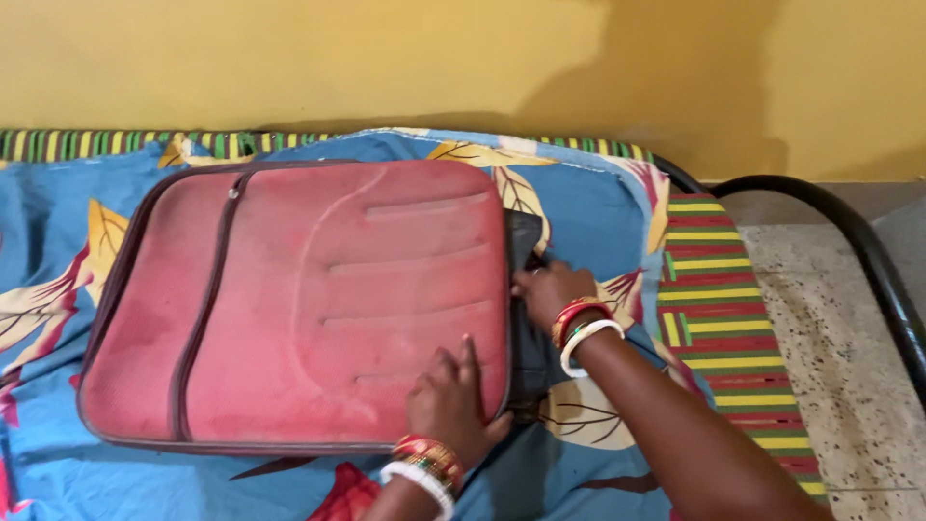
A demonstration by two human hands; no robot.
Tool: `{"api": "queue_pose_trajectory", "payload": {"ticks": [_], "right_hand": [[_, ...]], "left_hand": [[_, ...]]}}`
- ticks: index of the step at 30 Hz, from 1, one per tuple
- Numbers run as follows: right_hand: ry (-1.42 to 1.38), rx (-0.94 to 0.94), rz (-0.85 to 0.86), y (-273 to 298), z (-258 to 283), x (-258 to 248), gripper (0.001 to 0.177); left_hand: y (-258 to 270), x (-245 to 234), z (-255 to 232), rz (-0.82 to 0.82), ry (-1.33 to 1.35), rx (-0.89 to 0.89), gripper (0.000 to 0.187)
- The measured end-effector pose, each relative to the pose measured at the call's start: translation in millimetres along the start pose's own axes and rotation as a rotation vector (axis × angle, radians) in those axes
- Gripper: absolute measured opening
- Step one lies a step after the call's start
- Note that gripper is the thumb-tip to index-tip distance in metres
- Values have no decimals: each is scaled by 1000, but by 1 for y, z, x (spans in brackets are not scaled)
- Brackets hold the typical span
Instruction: The person folds a pair of brown trousers on a bed and places them into an open red suitcase. The person then closes and zips the suitcase, later unzips it, and removes several folded garments including shirts and jeans, placing them on the bed.
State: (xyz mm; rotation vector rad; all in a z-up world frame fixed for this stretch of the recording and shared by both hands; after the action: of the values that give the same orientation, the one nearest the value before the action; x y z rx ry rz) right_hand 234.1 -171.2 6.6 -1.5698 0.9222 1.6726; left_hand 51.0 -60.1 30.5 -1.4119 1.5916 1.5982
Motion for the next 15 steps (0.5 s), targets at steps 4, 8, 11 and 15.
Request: {"api": "queue_pose_trajectory", "payload": {"ticks": [4,8,11,15], "right_hand": [[-19,2,-57,-14,-3,-5,16],[-44,2,-38,-23,-9,1,18],[-102,6,-54,-20,-10,3,21],[-142,55,-41,-12,-3,4,25]], "left_hand": [[-11,-17,-13,-44,48,-93,123],[-10,-4,-11,-10,104,-77,125],[-8,5,-10,-1,92,-72,126],[-8,7,-9,2,90,-62,125]]}}
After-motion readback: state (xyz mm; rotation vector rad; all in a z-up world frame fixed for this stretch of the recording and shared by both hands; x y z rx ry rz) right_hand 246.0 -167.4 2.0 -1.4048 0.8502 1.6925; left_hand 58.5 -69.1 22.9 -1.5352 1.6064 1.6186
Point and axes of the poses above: each hand's wrist, its own y-axis away from the middle knuckle, its own x-axis out of the palm, z = x × y, the point moved 5 cm from there along -y, towards the middle knuckle, and after that the axes turned 8 degrees about -z, right-handed, at the moved point
